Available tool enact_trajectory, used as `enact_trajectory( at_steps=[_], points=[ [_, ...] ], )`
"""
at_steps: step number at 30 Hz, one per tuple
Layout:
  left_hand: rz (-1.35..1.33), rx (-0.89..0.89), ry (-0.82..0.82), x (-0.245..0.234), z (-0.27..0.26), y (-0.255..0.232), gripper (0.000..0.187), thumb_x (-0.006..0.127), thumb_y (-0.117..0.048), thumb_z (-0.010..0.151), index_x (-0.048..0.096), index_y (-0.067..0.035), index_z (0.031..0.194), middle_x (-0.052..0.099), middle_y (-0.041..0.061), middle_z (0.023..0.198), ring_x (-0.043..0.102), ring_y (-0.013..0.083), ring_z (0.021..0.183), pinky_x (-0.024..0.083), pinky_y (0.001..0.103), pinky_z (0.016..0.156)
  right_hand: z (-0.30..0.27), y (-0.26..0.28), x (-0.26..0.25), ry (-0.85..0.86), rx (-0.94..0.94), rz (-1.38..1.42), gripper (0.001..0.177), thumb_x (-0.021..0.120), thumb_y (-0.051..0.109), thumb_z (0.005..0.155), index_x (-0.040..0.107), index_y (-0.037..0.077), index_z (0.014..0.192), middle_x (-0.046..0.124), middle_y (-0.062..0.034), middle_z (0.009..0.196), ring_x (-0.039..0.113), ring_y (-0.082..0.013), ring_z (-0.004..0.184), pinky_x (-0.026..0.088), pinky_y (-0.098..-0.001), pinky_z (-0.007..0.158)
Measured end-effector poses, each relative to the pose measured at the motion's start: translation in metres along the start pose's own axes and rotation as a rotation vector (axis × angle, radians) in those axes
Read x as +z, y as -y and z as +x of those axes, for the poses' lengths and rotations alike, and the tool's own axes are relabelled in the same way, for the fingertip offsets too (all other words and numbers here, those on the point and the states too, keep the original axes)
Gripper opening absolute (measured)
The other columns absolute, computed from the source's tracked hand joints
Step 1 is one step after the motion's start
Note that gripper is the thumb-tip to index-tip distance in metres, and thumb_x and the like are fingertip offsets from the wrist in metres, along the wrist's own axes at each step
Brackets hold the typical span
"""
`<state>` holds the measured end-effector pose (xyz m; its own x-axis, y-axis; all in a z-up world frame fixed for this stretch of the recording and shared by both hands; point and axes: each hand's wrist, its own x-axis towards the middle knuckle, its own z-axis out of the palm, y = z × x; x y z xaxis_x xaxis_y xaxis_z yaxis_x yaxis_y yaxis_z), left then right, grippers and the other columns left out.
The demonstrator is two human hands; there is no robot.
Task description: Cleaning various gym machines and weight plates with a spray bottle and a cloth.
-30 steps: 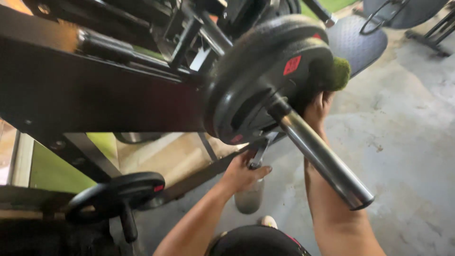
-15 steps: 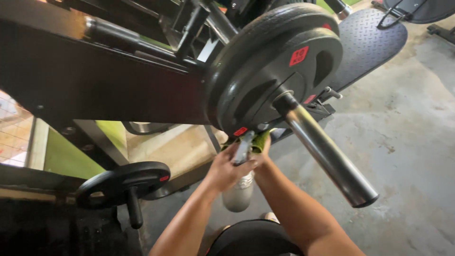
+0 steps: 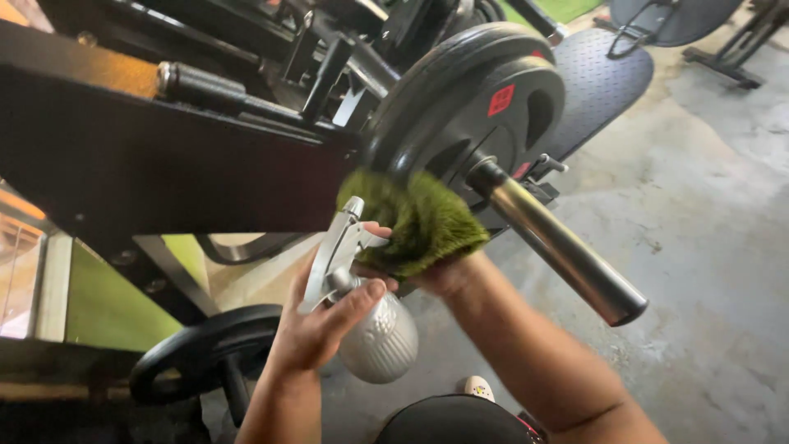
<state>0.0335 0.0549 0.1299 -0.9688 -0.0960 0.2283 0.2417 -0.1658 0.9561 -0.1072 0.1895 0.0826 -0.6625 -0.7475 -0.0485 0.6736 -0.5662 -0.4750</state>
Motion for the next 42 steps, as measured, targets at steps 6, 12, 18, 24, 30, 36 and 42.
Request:
enact_trajectory(
  at_steps=[6,12,18,24,30,36,42],
  points=[
    [0.098,0.02,0.053,0.013,0.022,0.009,0.06,0.079,-0.017,0.085,0.059,-0.001,0.139,0.074,0.009,0.105,0.07,0.0128,0.092,0.057,0.03,0.082,0.038,0.097,0.015,0.183,-0.911,-0.548,0.038,0.062,0.031,0.108,0.059,0.0,0.13,0.067,-0.0165,0.115,0.067,-0.03,0.101,0.057,-0.0422,0.088],
    [0.185,-0.063,-0.029,0.032,0.054,0.021,0.056,0.08,-0.017,0.082,0.062,-0.007,0.135,0.071,0.002,0.094,0.067,0.0095,0.086,0.056,0.028,0.076,0.048,0.099,0.056,0.001,-1.377,-2.381,0.046,0.074,0.037,0.08,0.069,0.018,0.121,0.063,-0.0138,0.129,0.053,-0.0365,0.131,0.034,-0.0564,0.113],
    [0.203,-0.057,-0.012,0.042,0.071,0.041,0.05,0.08,-0.015,0.081,0.067,-0.008,0.129,0.069,0.0,0.089,0.064,0.0081,0.083,0.054,0.027,0.074,0.06,0.163,0.038,-0.039,-1.112,-2.408,0.048,0.072,0.027,0.083,0.07,0.015,0.13,0.067,-0.0146,0.129,0.058,-0.0335,0.126,0.038,-0.0539,0.11],
    [0.15,-0.134,-0.016,0.05,0.079,0.061,0.052,0.081,-0.016,0.079,0.068,-0.009,0.13,0.067,0.001,0.082,0.064,0.01,0.078,0.053,0.029,0.071,0.105,0.273,-0.094,-0.367,-0.898,-1.475,0.033,0.065,0.029,0.102,0.07,0.007,0.125,0.072,-0.0118,0.111,0.069,-0.0264,0.1,0.055,-0.0347,0.086],
    [0.155,-0.123,-0.008,0.055,0.083,0.074,0.055,0.082,-0.018,0.079,0.065,-0.007,0.131,0.069,0.001,0.096,0.063,0.0091,0.086,0.054,0.029,0.077,0.106,0.292,-0.203,-0.419,-0.523,-0.661,0.026,0.06,0.033,0.102,0.07,0.009,0.105,0.069,-0.006,0.095,0.066,-0.0185,0.082,0.055,-0.0337,0.072],
    [0.219,-0.119,0.039,0.05,0.08,0.078,0.056,0.081,-0.019,0.08,0.064,-0.006,0.132,0.07,0.002,0.104,0.064,0.0097,0.088,0.055,0.029,0.078,0.063,0.258,-0.251,-0.602,-0.354,-0.737,0.021,0.06,0.026,0.098,0.072,0.01,0.107,0.071,-0.0038,0.092,0.066,-0.0177,0.076,0.053,-0.0339,0.066],
    [0.214,-0.226,-0.015,0.028,0.074,0.101,0.057,0.083,-0.019,0.08,0.065,-0.004,0.132,0.068,0.005,0.101,0.061,0.0119,0.086,0.052,0.031,0.074,-0.002,0.29,-0.269,-0.458,-0.504,-0.932,0.019,0.062,0.016,0.103,0.071,0.006,0.116,0.071,-0.0036,0.101,0.066,-0.015,0.086,0.054,-0.0311,0.078]
  ],
)
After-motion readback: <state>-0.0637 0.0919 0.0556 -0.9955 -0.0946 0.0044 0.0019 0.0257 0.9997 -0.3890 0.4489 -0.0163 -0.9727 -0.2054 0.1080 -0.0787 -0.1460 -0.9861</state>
